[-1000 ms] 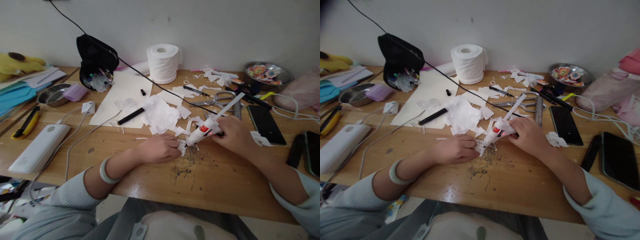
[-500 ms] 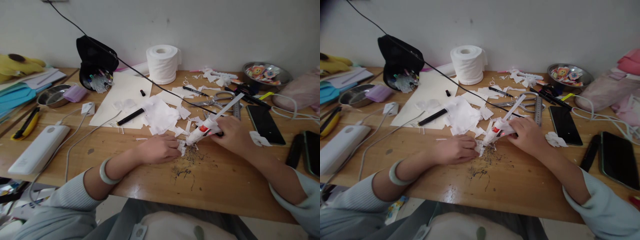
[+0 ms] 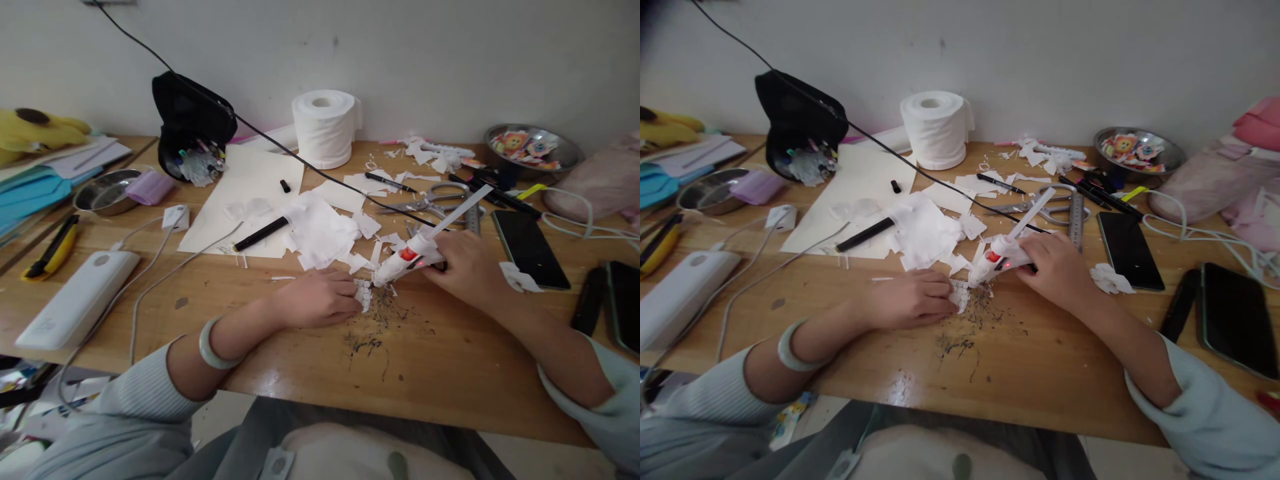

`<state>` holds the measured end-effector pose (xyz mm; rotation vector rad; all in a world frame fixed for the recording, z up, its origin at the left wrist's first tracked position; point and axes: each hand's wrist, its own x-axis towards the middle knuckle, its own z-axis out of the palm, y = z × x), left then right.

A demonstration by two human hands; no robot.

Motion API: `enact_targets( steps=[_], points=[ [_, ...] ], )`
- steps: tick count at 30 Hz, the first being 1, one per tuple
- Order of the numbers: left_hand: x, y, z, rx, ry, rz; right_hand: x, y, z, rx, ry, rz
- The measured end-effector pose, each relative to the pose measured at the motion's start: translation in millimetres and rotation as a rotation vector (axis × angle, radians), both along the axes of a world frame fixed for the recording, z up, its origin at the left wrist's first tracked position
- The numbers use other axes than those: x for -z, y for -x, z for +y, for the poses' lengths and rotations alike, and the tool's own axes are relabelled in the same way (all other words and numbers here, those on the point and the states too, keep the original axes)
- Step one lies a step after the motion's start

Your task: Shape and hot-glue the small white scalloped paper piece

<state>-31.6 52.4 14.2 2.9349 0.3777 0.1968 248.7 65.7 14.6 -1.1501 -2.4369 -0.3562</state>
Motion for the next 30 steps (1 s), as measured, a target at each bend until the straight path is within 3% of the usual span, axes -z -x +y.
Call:
enact_targets(
  steps=[23, 30],
  points=[
    [0.5, 0.4, -0.5, -0.008, 0.018, -0.007, -1.4, 0.7, 0.3, 0.067, 0.043, 0.052],
    [0.8, 0.2, -0.4, -0.015, 0.013, 0.002, -0.9, 0.6, 0.8, 0.023, -0.010, 0.022]
  ],
)
